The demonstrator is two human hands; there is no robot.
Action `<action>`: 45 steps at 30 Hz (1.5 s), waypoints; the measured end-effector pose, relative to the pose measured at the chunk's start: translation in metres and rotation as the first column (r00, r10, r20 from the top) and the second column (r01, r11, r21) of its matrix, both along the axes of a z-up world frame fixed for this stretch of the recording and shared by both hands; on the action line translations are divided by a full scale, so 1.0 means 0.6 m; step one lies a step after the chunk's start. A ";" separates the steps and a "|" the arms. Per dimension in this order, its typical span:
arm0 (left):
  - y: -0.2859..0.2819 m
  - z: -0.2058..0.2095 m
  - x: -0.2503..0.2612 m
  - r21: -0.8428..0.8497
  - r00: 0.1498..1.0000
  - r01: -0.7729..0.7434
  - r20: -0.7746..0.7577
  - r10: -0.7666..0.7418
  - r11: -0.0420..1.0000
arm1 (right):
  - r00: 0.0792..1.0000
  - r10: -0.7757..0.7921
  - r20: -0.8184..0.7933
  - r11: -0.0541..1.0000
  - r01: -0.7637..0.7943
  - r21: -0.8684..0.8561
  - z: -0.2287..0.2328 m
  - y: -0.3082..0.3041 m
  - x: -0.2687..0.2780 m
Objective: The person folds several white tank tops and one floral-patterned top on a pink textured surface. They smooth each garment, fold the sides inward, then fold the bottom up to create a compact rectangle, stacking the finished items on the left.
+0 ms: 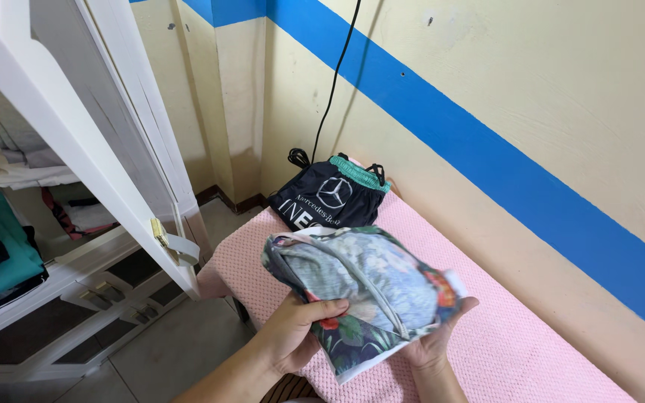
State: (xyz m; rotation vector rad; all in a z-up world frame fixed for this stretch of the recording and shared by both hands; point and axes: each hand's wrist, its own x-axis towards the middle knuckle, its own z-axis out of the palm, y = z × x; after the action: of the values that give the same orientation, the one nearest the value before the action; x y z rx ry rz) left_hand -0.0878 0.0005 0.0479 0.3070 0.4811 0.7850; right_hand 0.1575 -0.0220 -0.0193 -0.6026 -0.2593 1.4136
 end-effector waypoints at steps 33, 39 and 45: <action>0.176 -0.168 0.090 0.200 0.831 -0.537 -0.043 0.555 0.819 | 0.903 0.388 0.186 0.900 -0.328 -0.288 -0.047 0.131 -0.029; 0.084 -0.111 0.140 -0.338 0.996 0.054 -0.043 -0.073 0.940 | 0.857 0.337 0.391 0.939 -0.275 -0.207 0.001 -0.073 0.066; 0.024 -0.039 0.262 -0.024 0.879 0.468 -0.098 -0.468 0.884 | 0.656 -0.351 0.669 0.771 0.608 -0.191 0.026 -0.361 0.243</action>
State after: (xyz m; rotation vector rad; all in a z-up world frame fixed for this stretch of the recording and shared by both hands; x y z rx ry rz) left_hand 0.0694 0.0146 0.0244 0.4452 0.4762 0.2960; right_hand 0.3031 -0.2383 -0.0035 -1.3714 -0.2755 0.6901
